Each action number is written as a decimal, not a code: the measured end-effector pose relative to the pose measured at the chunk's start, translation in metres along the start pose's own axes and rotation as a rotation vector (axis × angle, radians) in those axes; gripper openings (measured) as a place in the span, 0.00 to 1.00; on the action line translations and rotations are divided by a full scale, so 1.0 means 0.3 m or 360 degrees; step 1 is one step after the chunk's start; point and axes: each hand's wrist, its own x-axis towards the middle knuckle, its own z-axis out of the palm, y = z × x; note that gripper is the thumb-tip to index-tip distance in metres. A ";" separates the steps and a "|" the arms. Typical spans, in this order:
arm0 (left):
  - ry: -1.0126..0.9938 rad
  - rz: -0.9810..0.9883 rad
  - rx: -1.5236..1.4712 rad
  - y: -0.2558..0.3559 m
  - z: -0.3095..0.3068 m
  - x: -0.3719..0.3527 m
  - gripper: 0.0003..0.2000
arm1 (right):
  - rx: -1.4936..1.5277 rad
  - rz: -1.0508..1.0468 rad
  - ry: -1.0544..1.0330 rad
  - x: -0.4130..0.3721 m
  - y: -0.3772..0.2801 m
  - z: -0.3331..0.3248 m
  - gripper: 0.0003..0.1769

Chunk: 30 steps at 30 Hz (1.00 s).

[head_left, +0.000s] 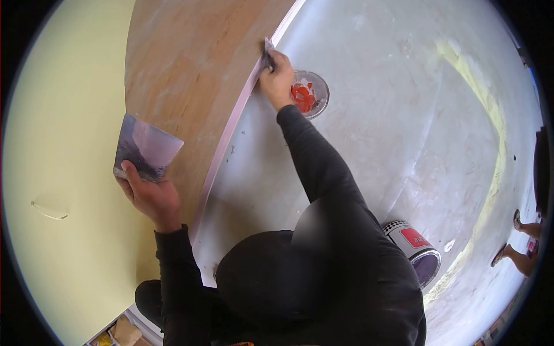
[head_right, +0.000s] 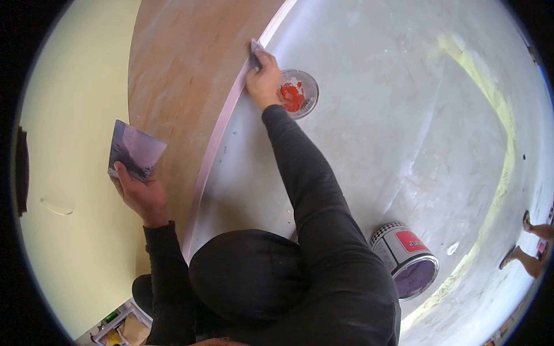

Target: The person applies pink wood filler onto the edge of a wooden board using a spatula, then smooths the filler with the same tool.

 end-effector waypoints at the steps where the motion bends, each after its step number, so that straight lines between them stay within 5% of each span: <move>1: 0.0000 -0.0004 0.0006 -0.004 -0.007 0.002 0.25 | 0.0071 0.0031 0.0052 -0.037 -0.015 0.016 0.25; 4: -0.0038 -0.0004 0.0005 -0.004 0.001 0.012 0.25 | 0.0250 0.0114 -0.0056 -0.123 -0.052 -0.033 0.26; 6: -0.0088 -0.0128 -0.0401 0.016 0.036 -0.002 0.25 | 0.0377 0.0220 -0.0296 -0.098 -0.055 -0.103 0.27; 9: -0.0174 -0.0145 -0.0414 -0.012 0.022 0.007 0.26 | 0.0322 0.0242 -0.0092 0.007 0.030 -0.114 0.27; 13: -0.0068 -0.0125 -0.0110 -0.016 0.024 -0.002 0.26 | 0.0331 0.0767 -0.0258 0.135 0.053 -0.105 0.26; 19: -0.0094 -0.0314 -0.0455 -0.044 0.009 -0.004 0.24 | 0.0166 0.0579 -0.0136 -0.016 -0.012 -0.017 0.24; 22: -0.0159 -0.0574 -0.0599 -0.118 -0.022 0.007 0.20 | 0.0355 0.0498 -0.0318 -0.093 -0.090 -0.108 0.24; 24: -0.0258 -0.0967 -0.0800 -0.182 -0.010 0.013 0.17 | 0.0695 0.0834 -0.0879 -0.077 -0.151 -0.214 0.25; 28: -0.0450 -0.1460 -0.1225 -0.260 0.024 -0.017 0.15 | 0.0915 0.0465 -0.0889 -0.143 -0.379 -0.312 0.29; 30: -0.0622 -0.1664 -0.1297 -0.290 0.043 -0.037 0.15 | 0.0920 -0.0310 -0.1148 -0.150 -0.486 -0.366 0.33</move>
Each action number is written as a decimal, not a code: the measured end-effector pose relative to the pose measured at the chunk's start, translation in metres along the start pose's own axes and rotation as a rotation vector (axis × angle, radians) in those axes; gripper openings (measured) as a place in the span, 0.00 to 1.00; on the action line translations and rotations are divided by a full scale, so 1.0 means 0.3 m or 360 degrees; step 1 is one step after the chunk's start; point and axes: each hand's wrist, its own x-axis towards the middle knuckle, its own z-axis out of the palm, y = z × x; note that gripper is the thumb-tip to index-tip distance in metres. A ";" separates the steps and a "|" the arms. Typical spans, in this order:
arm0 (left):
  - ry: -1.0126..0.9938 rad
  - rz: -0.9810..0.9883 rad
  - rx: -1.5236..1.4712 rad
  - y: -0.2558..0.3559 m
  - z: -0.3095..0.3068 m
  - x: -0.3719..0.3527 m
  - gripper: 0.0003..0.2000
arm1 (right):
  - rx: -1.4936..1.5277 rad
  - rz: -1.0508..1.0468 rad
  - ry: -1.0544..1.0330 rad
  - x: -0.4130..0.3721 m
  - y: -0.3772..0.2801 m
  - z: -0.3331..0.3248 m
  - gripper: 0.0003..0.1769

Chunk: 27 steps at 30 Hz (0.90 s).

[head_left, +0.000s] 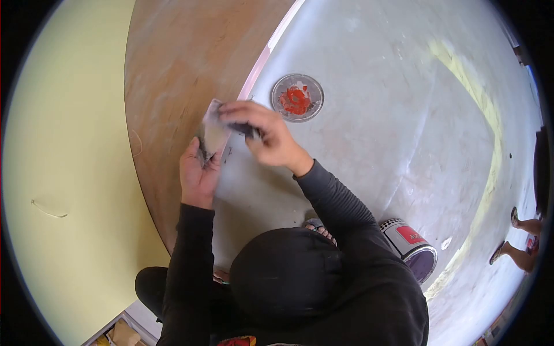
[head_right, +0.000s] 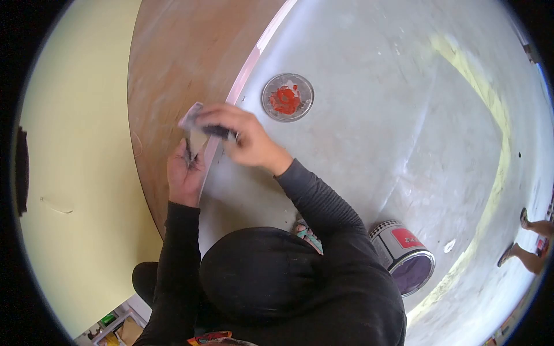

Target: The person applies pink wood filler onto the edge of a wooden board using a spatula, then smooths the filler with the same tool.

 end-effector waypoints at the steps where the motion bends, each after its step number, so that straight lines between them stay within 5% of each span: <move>1: 0.0000 0.0005 -0.0009 -0.011 -0.005 0.010 0.15 | -0.0001 0.0000 -0.0010 -0.014 -0.012 0.014 0.33; 3: -0.0037 0.0036 -0.0120 -0.026 0.013 0.024 0.15 | -0.0106 -0.0147 -0.0053 -0.037 -0.015 0.038 0.35; 10: 0.0148 0.0452 0.0193 -0.007 0.158 -0.027 0.17 | -0.0542 0.0129 -0.0143 -0.094 0.072 -0.077 0.34; 12: -0.0051 0.0828 0.0488 0.015 0.212 -0.037 0.15 | -0.0655 0.0185 -0.0215 -0.078 0.106 -0.132 0.34; 14: -0.0015 0.0981 0.0732 0.014 0.217 -0.012 0.14 | -0.0643 0.0128 0.0126 -0.025 0.076 -0.153 0.35; 18: 0.0099 0.1324 0.1689 0.006 0.204 0.009 0.13 | -0.0761 -0.0053 -0.0086 0.084 -0.050 -0.119 0.34; 25: 0.0082 0.1478 0.2263 -0.022 0.267 0.000 0.14 | -0.1174 -0.0085 -0.0235 0.035 -0.060 -0.010 0.31; 27: 0.0379 0.1427 0.2504 0.007 0.252 0.007 0.17 | -0.1202 -0.0112 -0.0221 0.011 -0.037 -0.004 0.31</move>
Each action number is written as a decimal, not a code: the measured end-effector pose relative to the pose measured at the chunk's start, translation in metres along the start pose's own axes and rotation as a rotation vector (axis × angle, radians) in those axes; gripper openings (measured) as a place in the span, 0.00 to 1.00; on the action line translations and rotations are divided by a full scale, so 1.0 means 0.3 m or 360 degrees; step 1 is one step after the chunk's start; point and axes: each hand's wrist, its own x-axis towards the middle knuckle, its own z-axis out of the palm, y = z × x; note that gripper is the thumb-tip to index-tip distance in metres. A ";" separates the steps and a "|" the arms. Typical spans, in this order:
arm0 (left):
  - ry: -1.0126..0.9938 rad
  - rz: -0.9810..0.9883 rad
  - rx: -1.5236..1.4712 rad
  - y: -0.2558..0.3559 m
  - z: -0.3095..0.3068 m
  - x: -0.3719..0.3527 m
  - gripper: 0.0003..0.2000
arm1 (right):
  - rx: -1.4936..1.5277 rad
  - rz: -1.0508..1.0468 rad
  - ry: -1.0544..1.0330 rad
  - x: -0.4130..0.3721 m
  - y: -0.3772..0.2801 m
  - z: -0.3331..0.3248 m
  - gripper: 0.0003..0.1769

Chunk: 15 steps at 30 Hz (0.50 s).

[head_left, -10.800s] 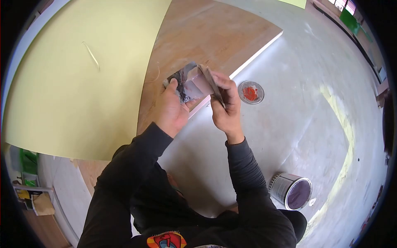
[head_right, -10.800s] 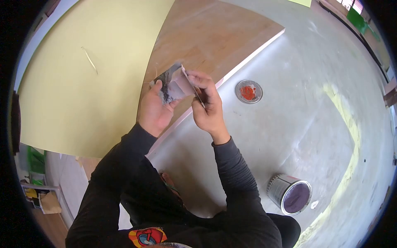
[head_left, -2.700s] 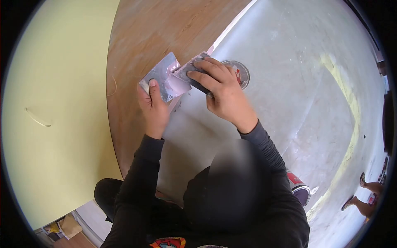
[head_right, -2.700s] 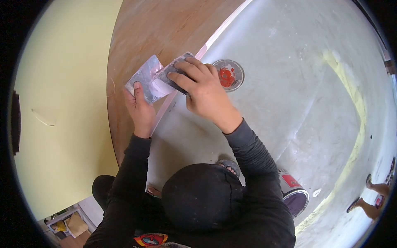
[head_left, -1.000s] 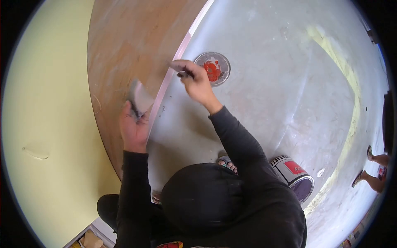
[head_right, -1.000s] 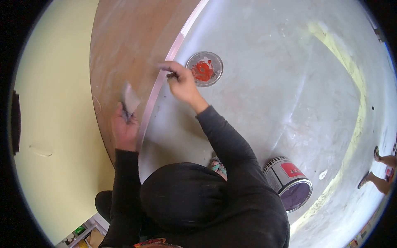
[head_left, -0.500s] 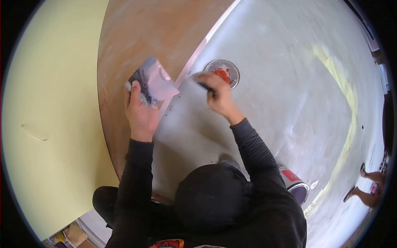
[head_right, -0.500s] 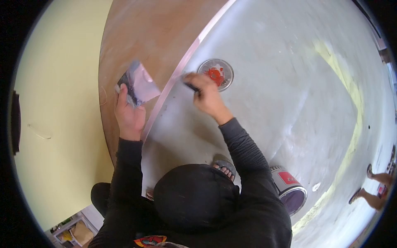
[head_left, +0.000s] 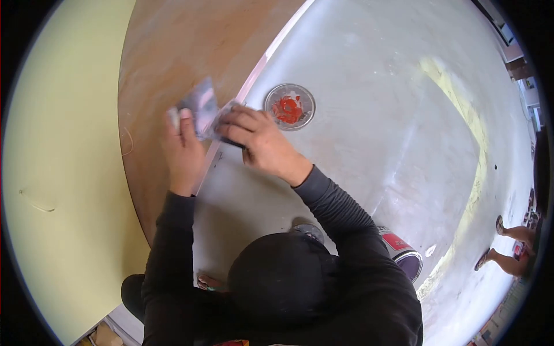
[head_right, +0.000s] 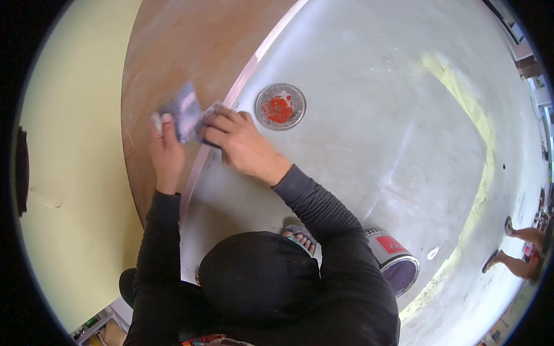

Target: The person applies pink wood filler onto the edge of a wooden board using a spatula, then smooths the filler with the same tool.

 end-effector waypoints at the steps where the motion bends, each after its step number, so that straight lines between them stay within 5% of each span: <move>1: 0.0156 -0.0063 -0.0219 -0.012 -0.002 0.023 0.20 | 0.0300 -0.0014 -0.0115 -0.015 0.028 0.017 0.32; 3: 0.0377 -0.0048 -0.0585 0.002 -0.048 0.074 0.20 | 0.0805 0.0064 -0.0210 -0.022 0.090 0.019 0.34; 4: 0.0621 -0.0034 -0.0941 0.021 -0.081 0.091 0.21 | 0.0783 0.0201 -0.0048 -0.030 0.148 0.023 0.35; 8: 0.0690 -0.0077 -0.1091 0.016 -0.167 0.042 0.23 | 0.0384 0.0631 0.0645 -0.028 0.478 0.107 0.32; 10: 0.0554 -0.0056 -0.0046 -0.027 -0.196 -0.009 0.25 | 0.0336 0.0681 0.0809 0.011 0.583 0.131 0.30; 11: 0.0542 -0.0054 -0.0044 -0.020 -0.196 -0.023 0.25 | 0.0163 0.0658 0.0868 0.032 0.611 0.143 0.29; 13: 0.0715 -0.0406 -0.1143 0.058 -0.183 -0.040 0.26 | -0.0012 0.0642 0.0925 0.076 0.663 0.169 0.28; 15: 0.0707 -0.0359 -0.0974 0.023 -0.191 -0.061 0.26 | 0.0052 0.0724 0.1040 0.110 0.705 0.216 0.24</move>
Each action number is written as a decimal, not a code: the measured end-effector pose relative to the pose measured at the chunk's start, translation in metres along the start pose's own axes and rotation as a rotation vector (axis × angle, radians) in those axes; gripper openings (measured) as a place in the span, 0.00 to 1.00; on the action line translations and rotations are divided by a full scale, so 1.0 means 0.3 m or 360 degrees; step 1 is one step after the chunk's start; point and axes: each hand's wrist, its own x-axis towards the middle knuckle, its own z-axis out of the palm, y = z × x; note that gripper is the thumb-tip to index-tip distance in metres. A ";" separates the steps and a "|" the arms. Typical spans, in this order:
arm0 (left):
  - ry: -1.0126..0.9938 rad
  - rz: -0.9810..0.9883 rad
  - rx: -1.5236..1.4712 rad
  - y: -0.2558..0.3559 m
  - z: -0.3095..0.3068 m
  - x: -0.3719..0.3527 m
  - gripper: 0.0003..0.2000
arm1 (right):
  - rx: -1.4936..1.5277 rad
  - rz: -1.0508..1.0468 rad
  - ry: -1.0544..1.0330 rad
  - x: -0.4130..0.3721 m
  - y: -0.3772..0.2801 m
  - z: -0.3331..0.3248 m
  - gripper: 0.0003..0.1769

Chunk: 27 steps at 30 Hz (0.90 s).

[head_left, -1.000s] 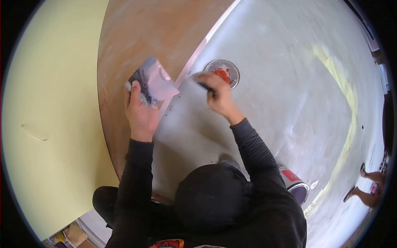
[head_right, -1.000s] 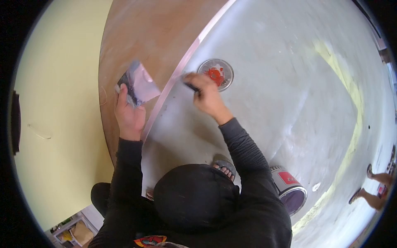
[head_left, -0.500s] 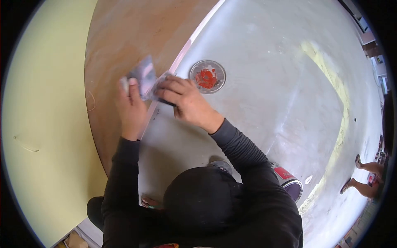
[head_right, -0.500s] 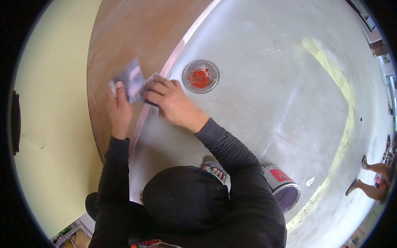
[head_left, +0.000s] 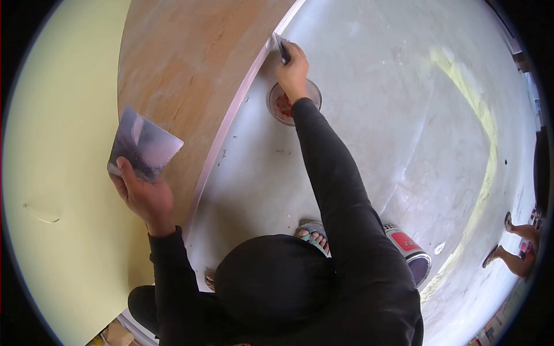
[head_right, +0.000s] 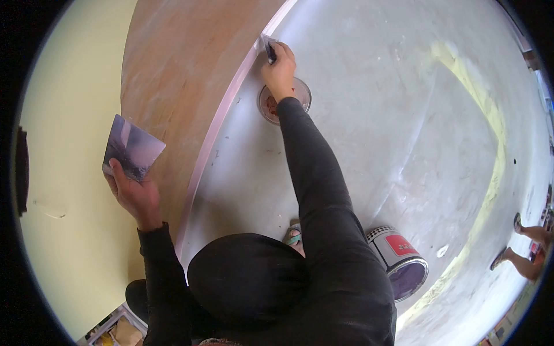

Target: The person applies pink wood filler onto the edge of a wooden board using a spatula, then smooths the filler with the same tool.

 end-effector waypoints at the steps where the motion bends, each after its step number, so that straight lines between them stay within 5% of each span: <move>1: -0.0008 0.0081 0.0150 -0.005 -0.009 -0.002 0.25 | -0.0002 0.0008 0.0001 -0.003 0.010 0.031 0.24; 9: -0.0047 -0.0047 -0.0167 0.004 -0.003 -0.003 0.25 | 0.0293 -0.0065 -0.0051 -0.173 -0.137 0.036 0.28; 11: -0.0028 -0.0087 -0.0237 -0.020 -0.024 0.003 0.25 | 0.0635 0.0350 -0.0243 -0.141 -0.152 -0.046 0.29; 13: -0.0325 0.1135 0.1761 -0.091 -0.123 0.026 0.24 | 0.0416 0.0204 -0.0024 -0.063 -0.013 -0.015 0.30; 14: -0.0326 0.1140 0.1767 -0.082 -0.105 0.019 0.24 | 0.0455 0.0440 -0.0082 -0.009 -0.012 -0.030 0.29; 16: -0.0119 -0.0033 0.0247 -0.058 -0.046 0.002 0.25 | 0.0505 0.0661 -0.0146 0.067 0.010 -0.011 0.29; 27: -0.0117 -0.0508 -0.0088 -0.107 -0.054 -0.002 0.22 | 0.0524 0.0586 -0.0227 -0.180 -0.086 0.065 0.29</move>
